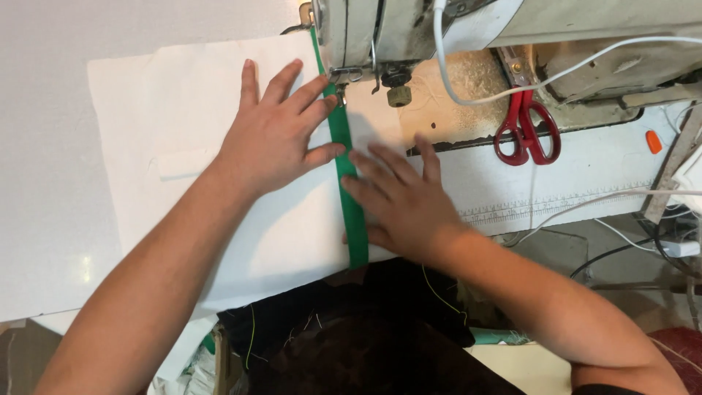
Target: Sewing green straps onto white fabric pieces using an industrial sewing machine.
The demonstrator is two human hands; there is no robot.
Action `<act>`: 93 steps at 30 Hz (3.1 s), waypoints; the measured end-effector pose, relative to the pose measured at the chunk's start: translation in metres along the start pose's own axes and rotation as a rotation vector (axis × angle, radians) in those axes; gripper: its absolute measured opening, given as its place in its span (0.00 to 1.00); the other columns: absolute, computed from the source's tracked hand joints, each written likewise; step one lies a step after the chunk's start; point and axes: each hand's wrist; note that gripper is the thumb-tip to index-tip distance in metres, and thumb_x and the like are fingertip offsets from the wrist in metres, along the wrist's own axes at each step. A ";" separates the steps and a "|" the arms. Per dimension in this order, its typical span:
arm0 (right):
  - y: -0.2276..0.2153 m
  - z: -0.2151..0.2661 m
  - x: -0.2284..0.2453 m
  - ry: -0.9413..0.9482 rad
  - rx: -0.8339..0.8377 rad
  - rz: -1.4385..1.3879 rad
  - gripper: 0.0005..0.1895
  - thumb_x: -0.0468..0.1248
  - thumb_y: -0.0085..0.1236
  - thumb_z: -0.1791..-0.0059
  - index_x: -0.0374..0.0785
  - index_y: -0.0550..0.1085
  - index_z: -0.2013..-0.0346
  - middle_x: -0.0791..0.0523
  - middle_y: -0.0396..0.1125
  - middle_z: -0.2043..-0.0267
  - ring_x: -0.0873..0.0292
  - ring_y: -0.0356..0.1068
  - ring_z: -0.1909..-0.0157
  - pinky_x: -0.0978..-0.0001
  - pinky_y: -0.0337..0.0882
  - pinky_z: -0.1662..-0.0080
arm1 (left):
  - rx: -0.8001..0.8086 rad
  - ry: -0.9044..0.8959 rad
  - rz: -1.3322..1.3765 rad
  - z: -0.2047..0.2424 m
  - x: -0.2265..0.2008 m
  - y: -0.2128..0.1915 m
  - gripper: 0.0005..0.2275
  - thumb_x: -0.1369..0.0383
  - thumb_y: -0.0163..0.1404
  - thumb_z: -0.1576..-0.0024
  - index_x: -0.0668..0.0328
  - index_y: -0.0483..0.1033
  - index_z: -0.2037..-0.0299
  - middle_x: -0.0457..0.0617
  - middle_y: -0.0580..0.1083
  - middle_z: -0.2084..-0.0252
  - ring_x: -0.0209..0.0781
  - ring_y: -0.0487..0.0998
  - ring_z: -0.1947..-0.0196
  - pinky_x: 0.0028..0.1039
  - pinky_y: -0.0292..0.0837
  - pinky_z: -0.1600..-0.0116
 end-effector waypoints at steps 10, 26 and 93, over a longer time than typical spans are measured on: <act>-0.023 -0.003 0.047 0.060 -0.169 -0.091 0.21 0.33 0.59 0.52 0.45 0.78 0.43 0.59 0.74 0.39 0.52 0.71 0.38 0.47 0.57 0.42 | -0.164 -0.031 0.297 0.018 -0.030 0.002 0.12 0.79 0.44 0.34 0.68 0.69 0.41 0.57 0.73 0.36 0.63 0.66 0.29 0.67 0.52 0.26; 0.000 0.024 0.021 0.018 -0.067 -0.108 0.24 0.42 0.68 0.51 0.57 0.76 0.39 0.55 0.67 0.30 0.46 0.63 0.26 0.33 0.55 0.34 | -0.084 0.018 0.042 0.024 -0.030 0.004 0.21 0.51 0.56 0.37 0.59 0.78 0.43 0.52 0.72 0.32 0.59 0.65 0.28 0.77 0.54 0.35; -0.020 0.041 0.047 0.029 -0.187 -0.082 0.20 0.26 0.50 0.53 0.35 0.79 0.49 0.50 0.73 0.39 0.44 0.73 0.37 0.42 0.70 0.38 | 0.008 -0.130 0.255 0.021 -0.043 -0.002 0.20 0.59 0.46 0.31 0.67 0.67 0.36 0.60 0.62 0.25 0.64 0.55 0.23 0.62 0.43 0.24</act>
Point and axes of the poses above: each hand's wrist, its own z-axis away from the middle knuckle, its own y-axis out of the palm, x = y × z
